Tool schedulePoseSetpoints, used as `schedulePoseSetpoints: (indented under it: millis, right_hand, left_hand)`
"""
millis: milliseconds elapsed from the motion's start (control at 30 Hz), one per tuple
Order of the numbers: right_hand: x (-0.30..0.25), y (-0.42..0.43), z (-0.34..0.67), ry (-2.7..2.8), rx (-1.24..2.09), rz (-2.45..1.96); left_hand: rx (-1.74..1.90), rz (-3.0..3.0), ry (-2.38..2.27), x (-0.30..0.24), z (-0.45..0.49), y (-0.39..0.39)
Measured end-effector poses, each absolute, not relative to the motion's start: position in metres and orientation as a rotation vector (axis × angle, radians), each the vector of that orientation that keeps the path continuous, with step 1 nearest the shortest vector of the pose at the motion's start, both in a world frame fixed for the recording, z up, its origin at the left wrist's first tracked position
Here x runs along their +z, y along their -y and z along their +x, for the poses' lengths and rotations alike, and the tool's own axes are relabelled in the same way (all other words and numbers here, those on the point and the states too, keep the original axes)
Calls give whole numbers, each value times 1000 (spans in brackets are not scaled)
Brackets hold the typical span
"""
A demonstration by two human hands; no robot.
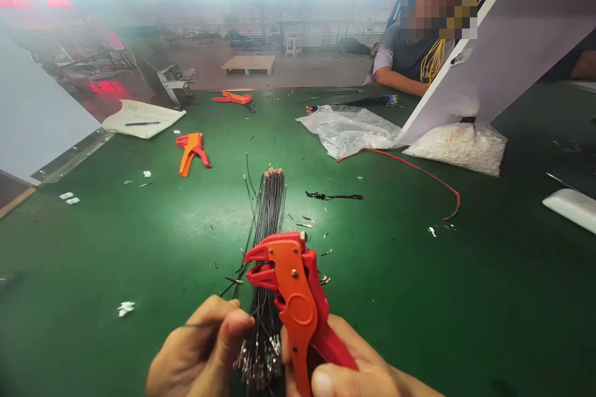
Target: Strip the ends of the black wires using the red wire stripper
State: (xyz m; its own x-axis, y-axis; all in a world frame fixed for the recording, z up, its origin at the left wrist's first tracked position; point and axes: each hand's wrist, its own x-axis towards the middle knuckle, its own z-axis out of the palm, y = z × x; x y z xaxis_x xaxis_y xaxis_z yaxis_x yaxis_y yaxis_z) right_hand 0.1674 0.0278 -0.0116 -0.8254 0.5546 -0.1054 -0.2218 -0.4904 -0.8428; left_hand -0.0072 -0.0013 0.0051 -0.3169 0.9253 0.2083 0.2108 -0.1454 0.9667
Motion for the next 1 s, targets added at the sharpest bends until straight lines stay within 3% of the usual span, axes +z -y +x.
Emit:
schedulePoseSetpoints:
  millis: [233,433,800,1000]
  right_hand:
    - [-24,-25,170,1070,2436,-467]
    - [-12,-22,171,926,2149,-434]
    - [-12,-26,174,1153,2329,-602]
    - [2,-27,178,1150,2285,-805]
  left_hand:
    - [1392,595,-1137,-3,-31,-10]
    - [1316,871,-1216,5,-18,-10]
    - [1171,426,-1103,25,0,-10]
    - [1125,534,-1183,20,-6,-9]
